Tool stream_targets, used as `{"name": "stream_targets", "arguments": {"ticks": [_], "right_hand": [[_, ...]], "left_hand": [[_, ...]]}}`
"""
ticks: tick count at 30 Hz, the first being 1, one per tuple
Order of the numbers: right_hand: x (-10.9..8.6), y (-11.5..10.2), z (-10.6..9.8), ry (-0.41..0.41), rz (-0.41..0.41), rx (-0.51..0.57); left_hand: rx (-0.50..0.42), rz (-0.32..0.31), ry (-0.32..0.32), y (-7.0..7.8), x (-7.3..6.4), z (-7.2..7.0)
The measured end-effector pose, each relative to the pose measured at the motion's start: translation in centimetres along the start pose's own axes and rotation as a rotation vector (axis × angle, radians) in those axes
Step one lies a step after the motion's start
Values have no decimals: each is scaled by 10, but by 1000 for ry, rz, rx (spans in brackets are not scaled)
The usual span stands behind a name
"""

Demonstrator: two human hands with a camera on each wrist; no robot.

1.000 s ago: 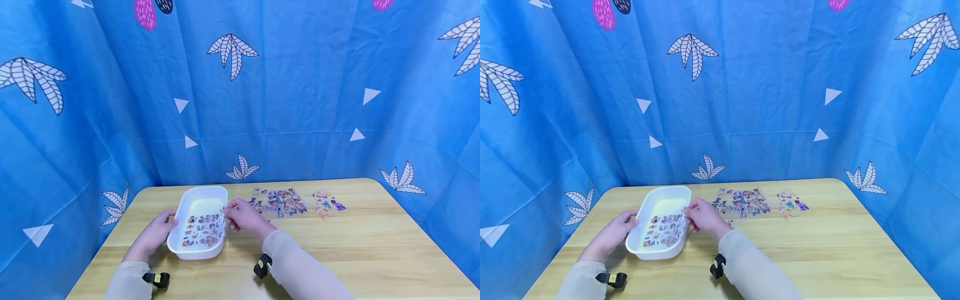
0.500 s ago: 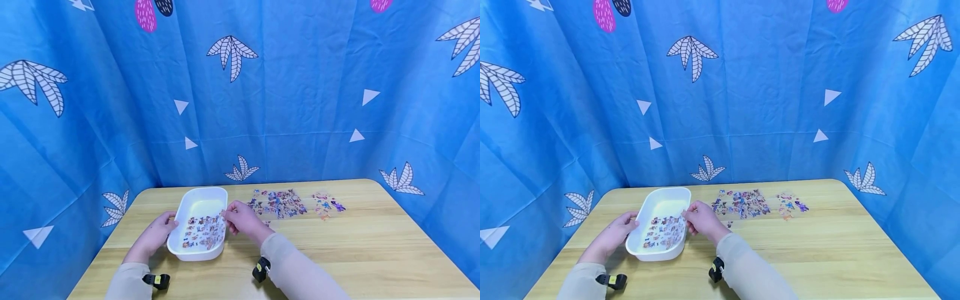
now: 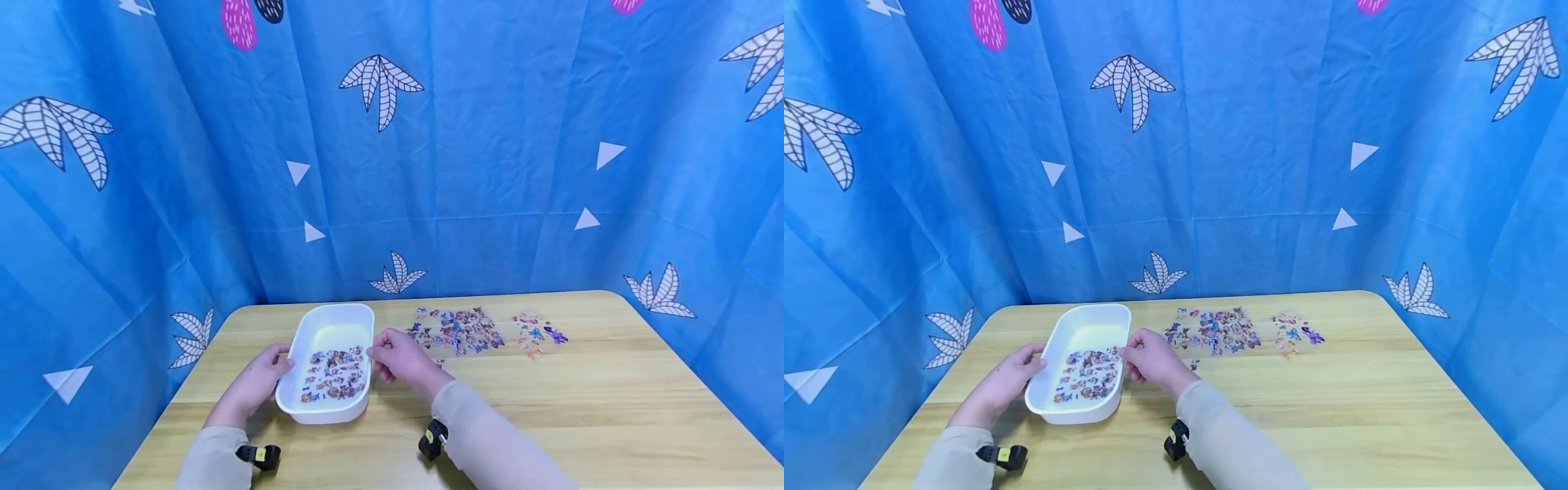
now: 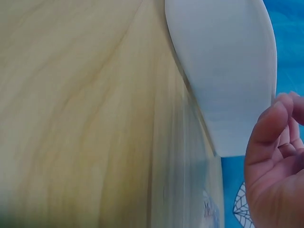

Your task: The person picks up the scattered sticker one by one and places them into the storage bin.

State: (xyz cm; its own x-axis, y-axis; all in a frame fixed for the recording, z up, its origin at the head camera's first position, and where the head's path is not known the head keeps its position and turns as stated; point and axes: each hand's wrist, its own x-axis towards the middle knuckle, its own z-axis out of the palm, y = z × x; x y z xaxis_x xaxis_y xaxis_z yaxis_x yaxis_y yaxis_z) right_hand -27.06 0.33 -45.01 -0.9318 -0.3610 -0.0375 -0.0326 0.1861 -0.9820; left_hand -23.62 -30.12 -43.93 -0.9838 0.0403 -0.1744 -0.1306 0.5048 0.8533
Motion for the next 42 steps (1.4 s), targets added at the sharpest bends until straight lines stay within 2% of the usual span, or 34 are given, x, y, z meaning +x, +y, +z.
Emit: {"name": "stream_targets", "arguments": {"ticks": [9, 13, 17, 26, 29, 33, 42], "right_hand": [[-7, 0, -21, -26, -22, -136], [-10, -2, -34, -35, -34, -155], [-10, -1, -46, -14, -39, -177], [-17, 9, -84, 59, -18, -312], [-21, 15, -97, 78, 10, -309], [-25, 21, -111, 103, 45, -253], [-28, 29, -127, 160, 78, -256]], "left_hand": [[4, -2, 0, -3, 1, 0], [9, 1, 4, -5, 2, -1], [19, 5, 9, -6, 1, -3], [8, -2, 12, -3, -1, -1], [4, -9, 8, -3, -2, 0], [2, -7, 6, -1, -1, 0], [8, -5, 8, -1, -2, 0]]}}
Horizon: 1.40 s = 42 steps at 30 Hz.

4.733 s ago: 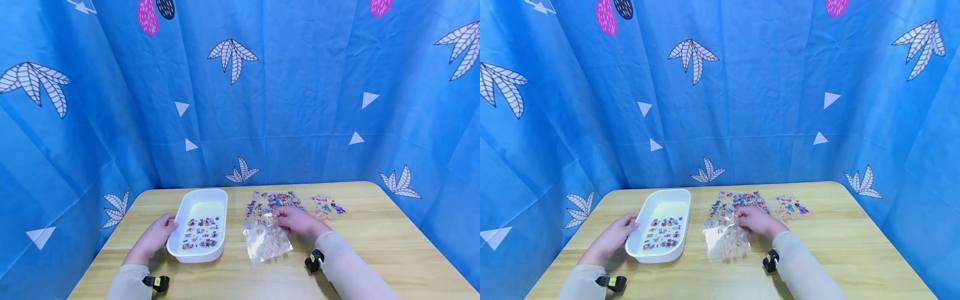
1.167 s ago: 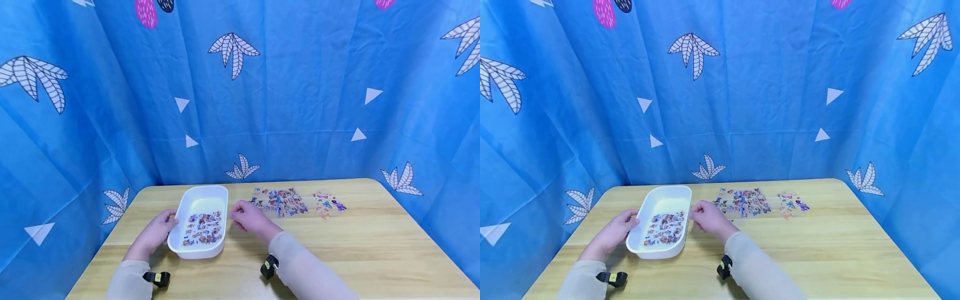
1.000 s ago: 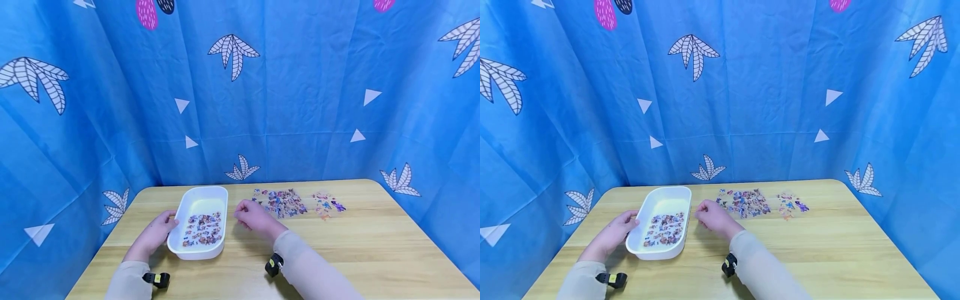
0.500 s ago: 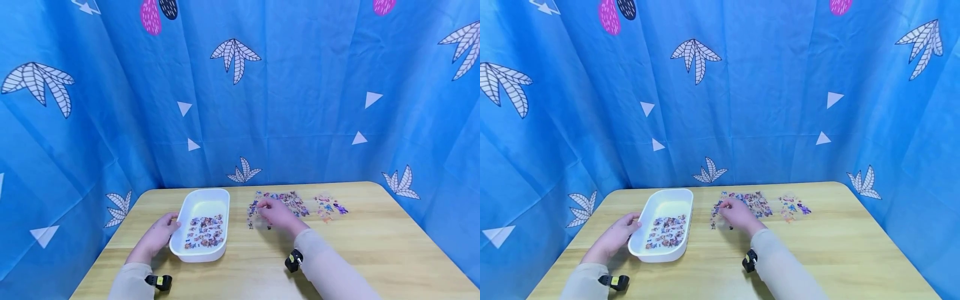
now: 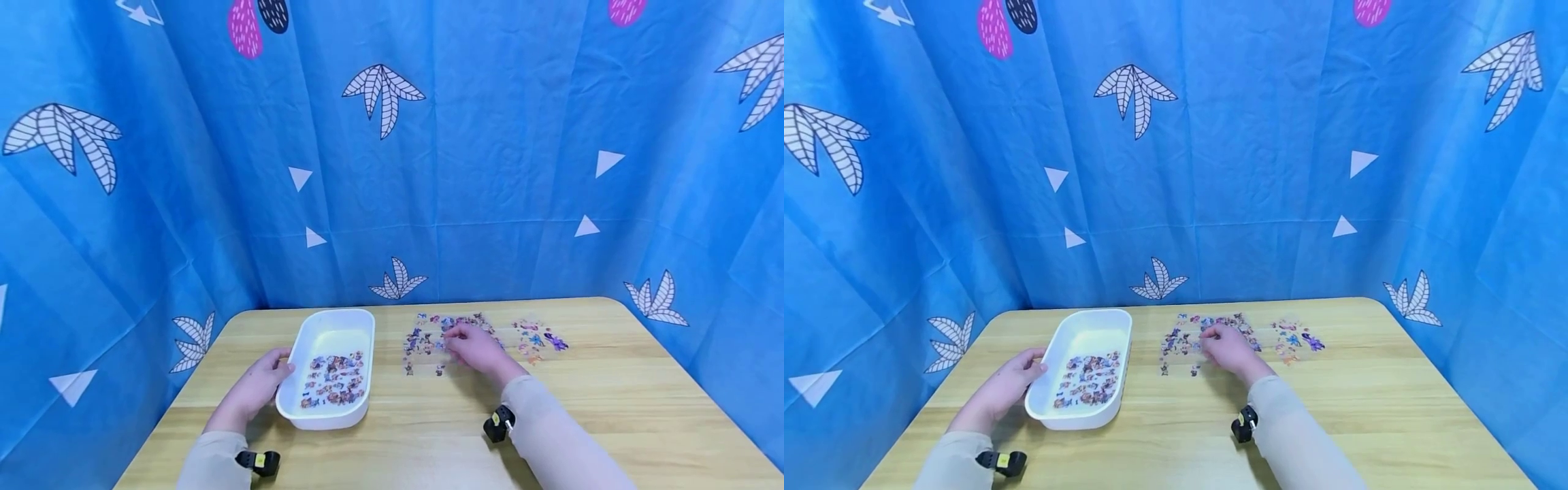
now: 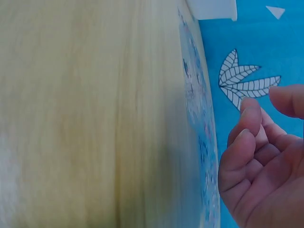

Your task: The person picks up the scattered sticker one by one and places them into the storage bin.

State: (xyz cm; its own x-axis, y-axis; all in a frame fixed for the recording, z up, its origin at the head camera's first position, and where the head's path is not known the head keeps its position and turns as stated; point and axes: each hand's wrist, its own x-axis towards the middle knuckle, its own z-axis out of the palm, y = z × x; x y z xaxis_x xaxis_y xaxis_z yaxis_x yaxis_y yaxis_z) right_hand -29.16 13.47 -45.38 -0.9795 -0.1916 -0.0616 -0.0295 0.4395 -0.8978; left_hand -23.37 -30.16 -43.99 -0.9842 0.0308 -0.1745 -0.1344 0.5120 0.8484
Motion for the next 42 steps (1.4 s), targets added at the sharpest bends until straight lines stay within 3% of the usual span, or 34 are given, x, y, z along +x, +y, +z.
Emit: {"name": "stream_targets", "arguments": {"ticks": [12, 24, 31, 42], "right_hand": [[-3, 9, -16, -24, 41, -94], [0, 24, -58, 22, 107, -261], [1, 31, -79, 21, 158, -266], [-1, 32, -84, -31, 144, -332]], "left_hand": [[-5, -3, 9, -1, -2, 1], [-21, -7, 17, -5, 1, 1], [-36, 12, 6, -2, 1, 1], [-25, 0, 11, -2, -1, 1]]}}
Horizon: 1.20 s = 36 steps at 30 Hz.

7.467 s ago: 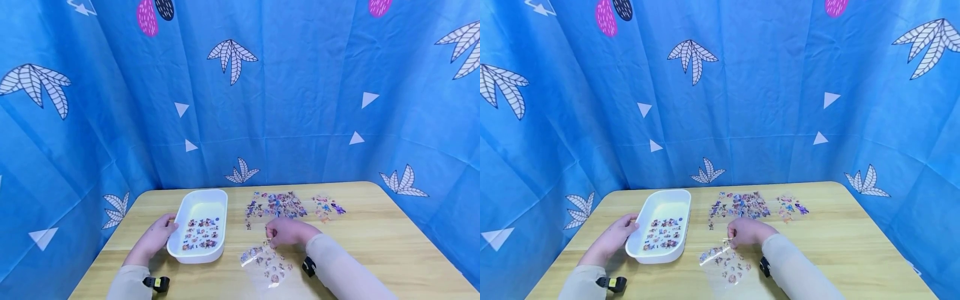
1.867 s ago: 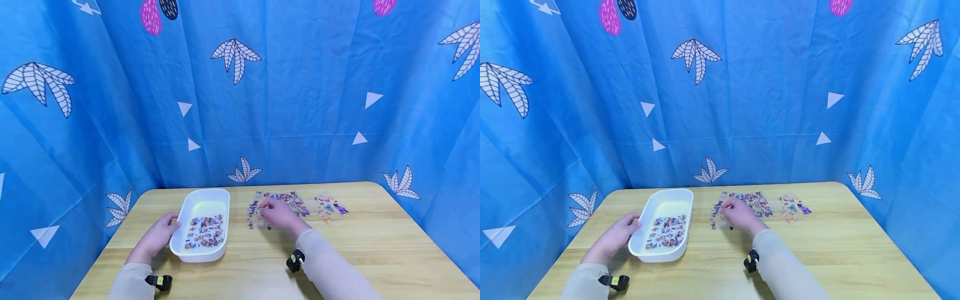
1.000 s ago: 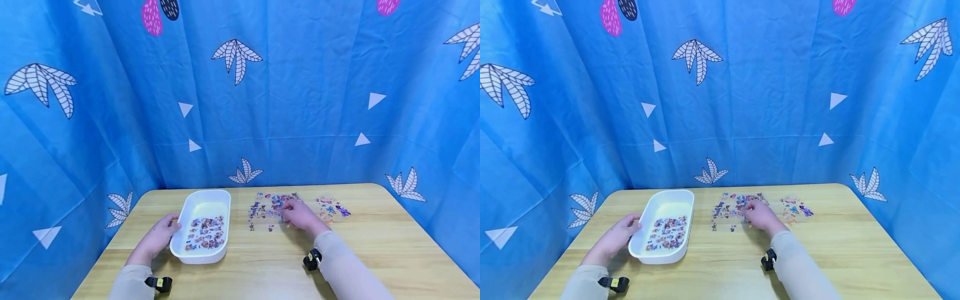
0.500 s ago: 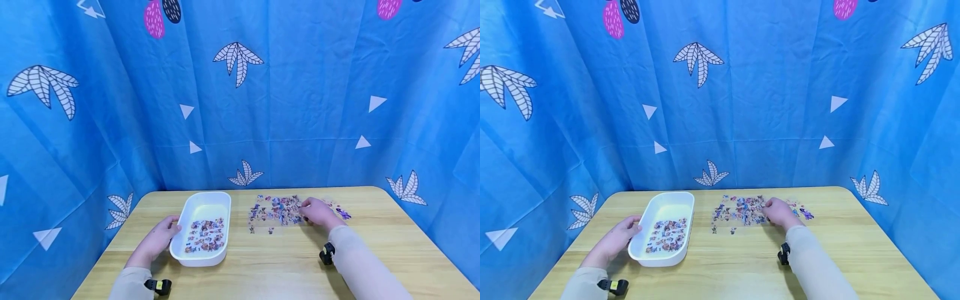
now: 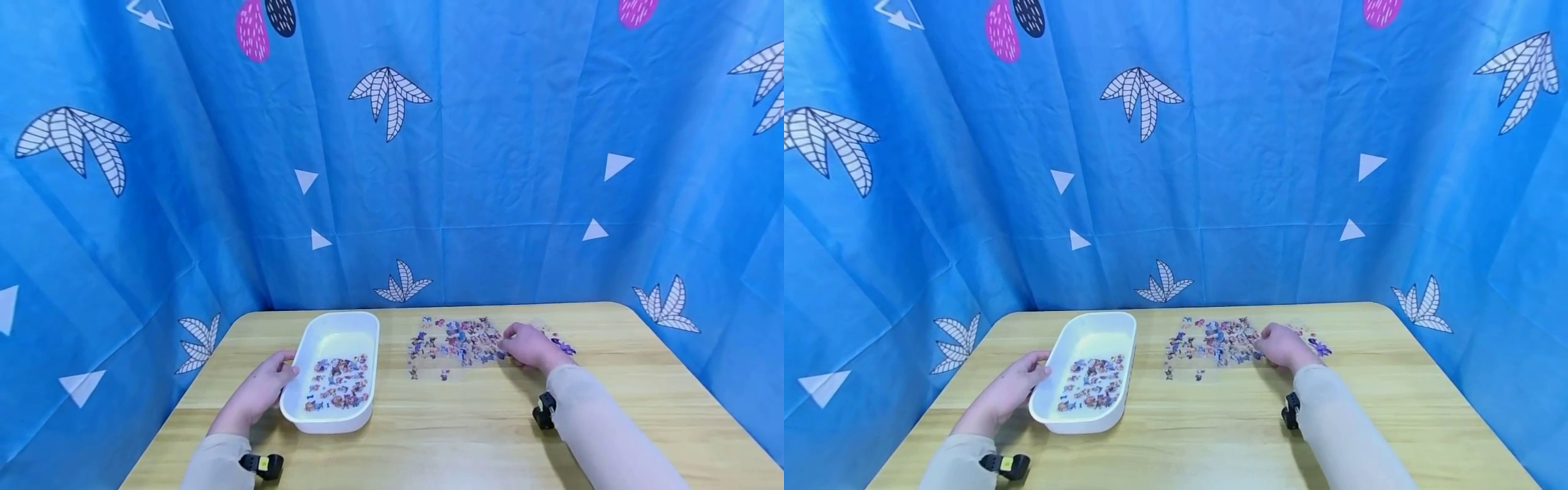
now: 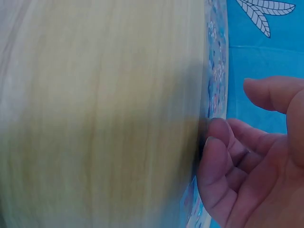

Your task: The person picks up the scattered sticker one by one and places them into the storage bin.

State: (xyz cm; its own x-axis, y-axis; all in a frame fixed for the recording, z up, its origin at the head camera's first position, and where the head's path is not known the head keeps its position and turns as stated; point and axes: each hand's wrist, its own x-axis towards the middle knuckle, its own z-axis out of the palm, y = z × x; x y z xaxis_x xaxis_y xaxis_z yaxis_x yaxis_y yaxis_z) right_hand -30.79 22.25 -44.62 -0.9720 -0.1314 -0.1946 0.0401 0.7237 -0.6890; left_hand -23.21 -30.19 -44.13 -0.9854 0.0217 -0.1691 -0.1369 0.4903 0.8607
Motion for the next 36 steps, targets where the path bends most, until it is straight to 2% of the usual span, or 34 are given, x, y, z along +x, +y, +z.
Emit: {"name": "stream_targets", "arguments": {"ticks": [7, 14, 20, 30, 36], "right_hand": [[1, 1, 1, 2, -51, -233], [6, -5, 8, -19, -18, -368], [5, -7, 8, -9, -23, -371], [9, 5, 9, 42, 5, -179], [11, 5, 9, 45, 1, -155]], "left_hand": [[-7, 4, -1, 2, -1, 1], [7, -6, 4, 2, -1, 1], [4, -12, 6, 1, -1, 1], [16, -10, 8, -1, 0, 1], [3, -8, -4, 0, 2, 1]]}}
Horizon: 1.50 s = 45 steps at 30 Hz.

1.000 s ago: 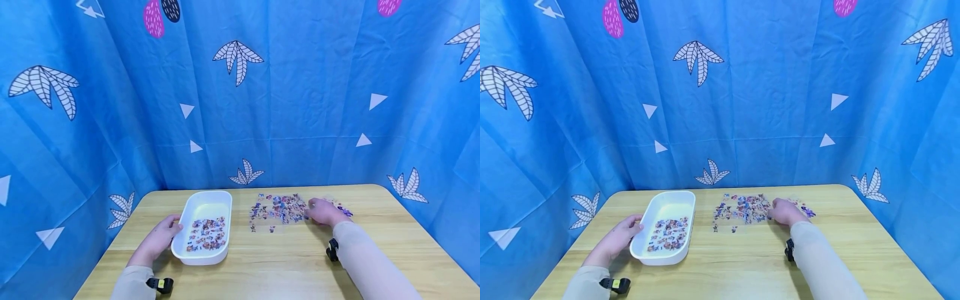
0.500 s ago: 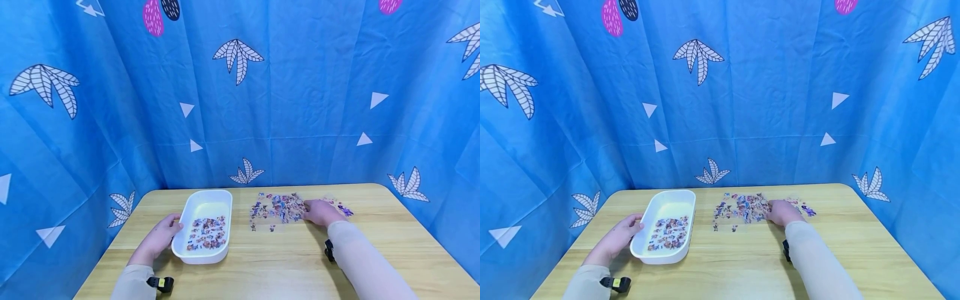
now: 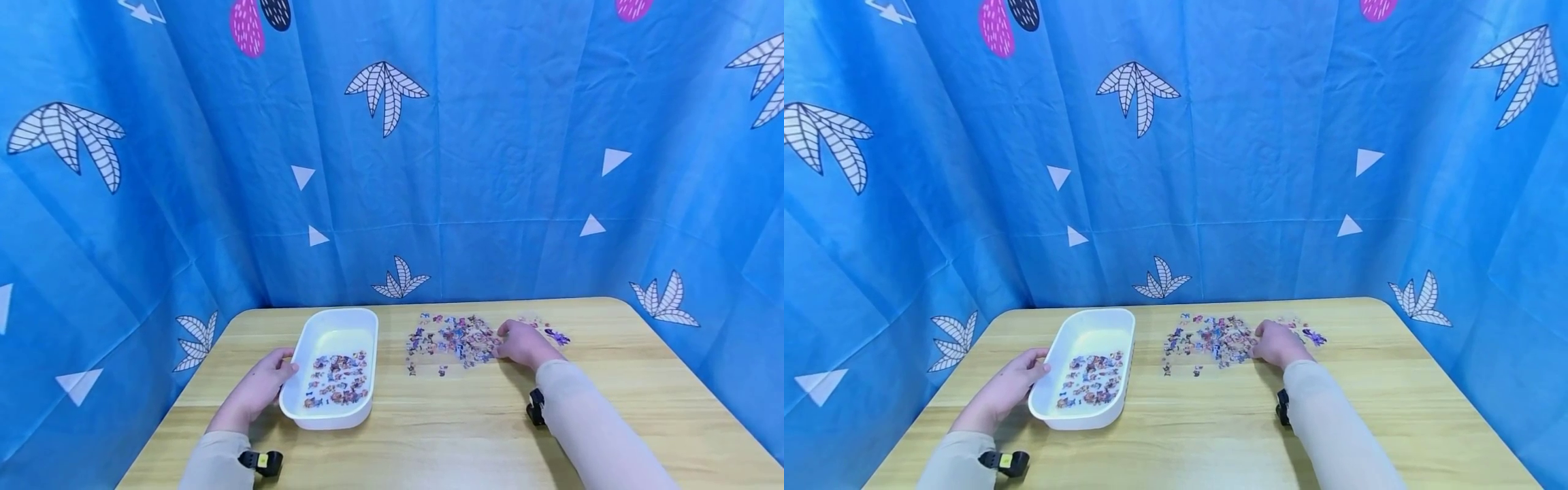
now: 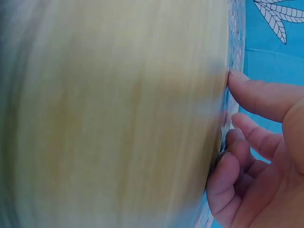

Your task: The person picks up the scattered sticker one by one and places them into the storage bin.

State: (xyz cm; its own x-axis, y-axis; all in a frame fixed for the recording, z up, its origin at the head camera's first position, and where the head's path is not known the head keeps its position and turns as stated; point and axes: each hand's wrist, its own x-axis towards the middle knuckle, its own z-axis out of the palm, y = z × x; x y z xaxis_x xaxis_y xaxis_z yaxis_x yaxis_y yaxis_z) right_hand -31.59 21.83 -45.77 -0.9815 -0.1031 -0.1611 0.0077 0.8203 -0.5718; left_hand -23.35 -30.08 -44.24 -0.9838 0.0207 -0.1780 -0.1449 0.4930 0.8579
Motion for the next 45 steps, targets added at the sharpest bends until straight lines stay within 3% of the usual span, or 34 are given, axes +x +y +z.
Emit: {"name": "stream_targets", "arguments": {"ticks": [10, 21, 33, 45], "right_hand": [[0, -6, -1, 21, 2, -25], [-4, -7, -3, 13, 15, 20], [-3, -3, -7, 60, -46, -30], [-6, 7, -12, 132, 26, 83]], "left_hand": [[14, -3, 2, 3, 0, -2], [-6, 15, -5, 6, 0, -1], [3, 1, 2, 7, -1, 0], [1, 18, 0, 6, -1, 1]]}}
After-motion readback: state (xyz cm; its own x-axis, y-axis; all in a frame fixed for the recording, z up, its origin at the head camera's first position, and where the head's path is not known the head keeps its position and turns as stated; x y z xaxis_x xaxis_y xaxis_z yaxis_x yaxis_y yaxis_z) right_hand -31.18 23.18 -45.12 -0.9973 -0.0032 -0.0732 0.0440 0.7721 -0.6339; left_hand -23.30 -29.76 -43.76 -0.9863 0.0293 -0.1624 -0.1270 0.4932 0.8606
